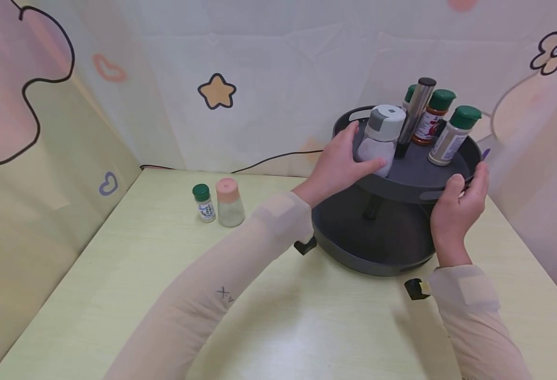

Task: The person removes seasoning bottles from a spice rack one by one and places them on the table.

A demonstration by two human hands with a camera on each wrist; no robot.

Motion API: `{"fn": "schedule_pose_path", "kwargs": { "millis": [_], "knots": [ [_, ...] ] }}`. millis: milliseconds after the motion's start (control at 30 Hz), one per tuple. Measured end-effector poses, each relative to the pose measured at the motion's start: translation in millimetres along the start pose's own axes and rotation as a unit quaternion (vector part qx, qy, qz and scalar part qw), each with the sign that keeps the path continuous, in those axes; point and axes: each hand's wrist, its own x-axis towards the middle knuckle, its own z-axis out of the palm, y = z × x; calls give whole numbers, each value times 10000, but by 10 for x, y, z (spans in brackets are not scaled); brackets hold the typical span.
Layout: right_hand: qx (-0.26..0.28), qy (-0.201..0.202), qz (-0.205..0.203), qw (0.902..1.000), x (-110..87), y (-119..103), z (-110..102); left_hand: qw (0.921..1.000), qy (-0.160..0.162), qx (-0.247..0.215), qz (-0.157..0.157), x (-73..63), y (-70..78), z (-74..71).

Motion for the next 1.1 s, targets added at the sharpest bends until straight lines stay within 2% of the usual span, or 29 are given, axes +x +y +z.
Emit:
{"fn": "schedule_pose_path", "kwargs": {
  "millis": [233, 500, 800, 1100],
  "knots": [
    [-42, -15, -8, 10000, 0, 2, -6, 9999, -94, 6, -137, 46, 53, 14],
    [4, -2, -57, 10000, 1, 17, 0, 9997, -29, 200, -110, 94, 80, 40],
    [83, -4, -84, 9999, 4, 17, 3, 9978, 13, 640, -189, 154, 93, 81],
    [37, 48, -142, 9999, -1, 12, 4, 9962, -11, 845, -223, 161, 103, 84]
  ]
}}
